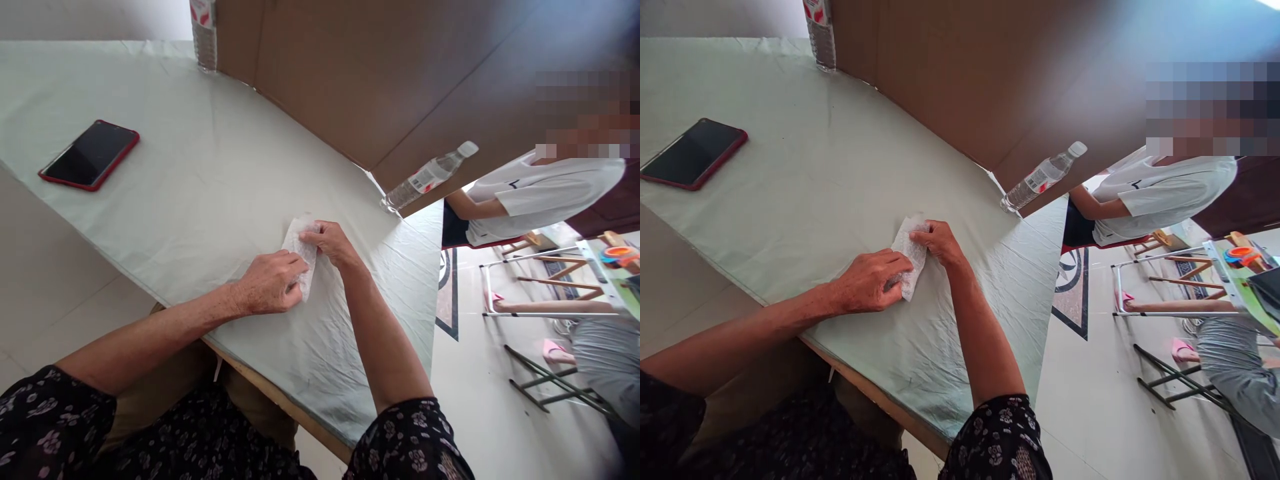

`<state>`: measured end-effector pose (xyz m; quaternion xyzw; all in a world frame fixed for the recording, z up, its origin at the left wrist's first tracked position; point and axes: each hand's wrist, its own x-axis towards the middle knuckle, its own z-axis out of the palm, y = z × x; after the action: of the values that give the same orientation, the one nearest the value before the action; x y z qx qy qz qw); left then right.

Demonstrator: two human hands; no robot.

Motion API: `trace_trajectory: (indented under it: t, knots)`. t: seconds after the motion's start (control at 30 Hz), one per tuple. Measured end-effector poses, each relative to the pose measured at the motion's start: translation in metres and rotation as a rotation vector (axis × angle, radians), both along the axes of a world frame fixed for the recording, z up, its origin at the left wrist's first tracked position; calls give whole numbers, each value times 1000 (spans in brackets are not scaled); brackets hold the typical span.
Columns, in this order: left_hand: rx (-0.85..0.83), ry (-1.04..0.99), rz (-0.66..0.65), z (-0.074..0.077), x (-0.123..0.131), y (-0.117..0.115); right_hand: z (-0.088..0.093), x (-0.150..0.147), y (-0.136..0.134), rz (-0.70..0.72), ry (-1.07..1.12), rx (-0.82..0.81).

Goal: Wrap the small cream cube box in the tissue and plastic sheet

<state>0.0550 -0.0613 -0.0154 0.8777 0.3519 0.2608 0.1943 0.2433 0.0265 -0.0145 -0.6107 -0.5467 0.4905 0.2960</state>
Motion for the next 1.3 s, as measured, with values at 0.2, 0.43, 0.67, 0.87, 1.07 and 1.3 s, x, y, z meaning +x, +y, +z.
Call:
trace_trajectory:
  t: [0.2, 0.43, 0.67, 0.87, 1.07, 1.3]
  knots:
    - [-75, -17, 60, 0, -1, -2, 8, -5, -19, -22, 177, 143]
    - [-26, -24, 267, -4, 2, -10, 36, -12, -77, 22, -4, 428]
    - [6, -152, 395, -12, 4, -15, 10, -22, -132, 59, -208, 696]
    - [44, -92, 106, -15, -13, -6, -16, -15, -144, 169, -320, 907]
    - [98, -31, -95, -20, -41, 4, -28, -12, -140, 298, -520, 1002]
    - [-3, -148, -74, -21, -29, 9, -28, -11, -132, 272, -469, 948]
